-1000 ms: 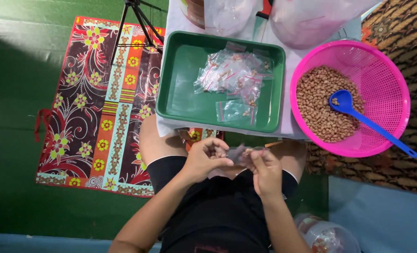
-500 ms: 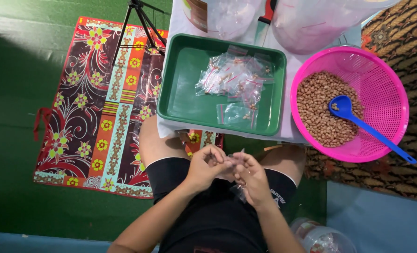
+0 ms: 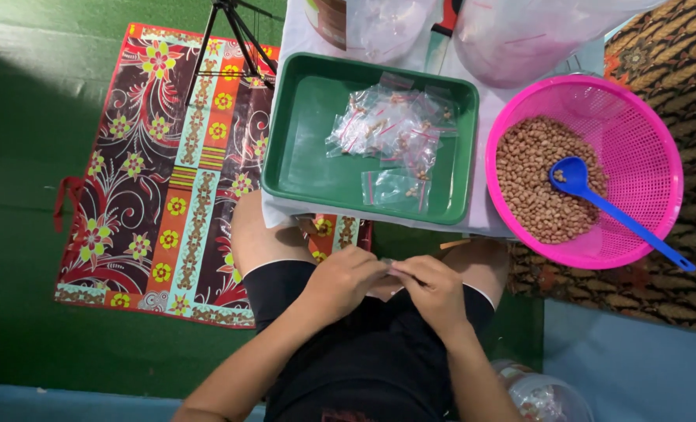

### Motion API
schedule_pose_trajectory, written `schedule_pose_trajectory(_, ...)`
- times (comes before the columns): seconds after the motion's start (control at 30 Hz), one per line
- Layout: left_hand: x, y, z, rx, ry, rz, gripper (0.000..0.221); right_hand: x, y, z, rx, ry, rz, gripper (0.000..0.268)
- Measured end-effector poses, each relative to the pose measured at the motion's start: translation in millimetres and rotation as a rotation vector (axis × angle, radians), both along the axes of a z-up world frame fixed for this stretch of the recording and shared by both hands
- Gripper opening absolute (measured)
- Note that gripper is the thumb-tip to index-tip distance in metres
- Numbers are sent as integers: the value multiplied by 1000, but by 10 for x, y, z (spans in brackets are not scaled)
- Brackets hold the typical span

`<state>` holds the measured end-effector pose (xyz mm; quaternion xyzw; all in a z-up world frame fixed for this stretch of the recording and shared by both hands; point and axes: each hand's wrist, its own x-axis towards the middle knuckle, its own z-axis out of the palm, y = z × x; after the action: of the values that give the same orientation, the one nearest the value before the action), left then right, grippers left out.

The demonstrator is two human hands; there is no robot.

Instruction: A person is portioning small amounts of peanuts into individual plastic zip-lock bags and sealing them.

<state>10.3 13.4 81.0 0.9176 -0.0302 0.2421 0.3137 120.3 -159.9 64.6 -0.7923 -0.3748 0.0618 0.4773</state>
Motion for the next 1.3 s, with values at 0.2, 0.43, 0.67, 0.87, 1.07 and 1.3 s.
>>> schedule_pose_trajectory(0.2,-49,-32,-347,-206,375,-9,10,-77,5,-124,-18,-69,-99,25)
schedule_pose_trajectory(0.43,-35,-75,-405,-810,599,193,7,-348,25,-238,42,-42,-366,32)
schedule_pose_trajectory(0.67,11,-83,-497,-877,725,166,11,-339,-7,-246,-86,368,-217,32)
schedule_pose_trajectory(0.87,10,-97,-534,-899,712,127,18,-296,-5,-164,-115,496,-160,7)
schedule_pose_trajectory(1.07,-23,-82,-420,-1064,756,-26,15,-199,-67,-62,-169,608,-75,14)
schedule_pose_trajectory(1.3,24,-202,-472,-619,710,16,24,-208,-21,-2,-363,131,75,26)
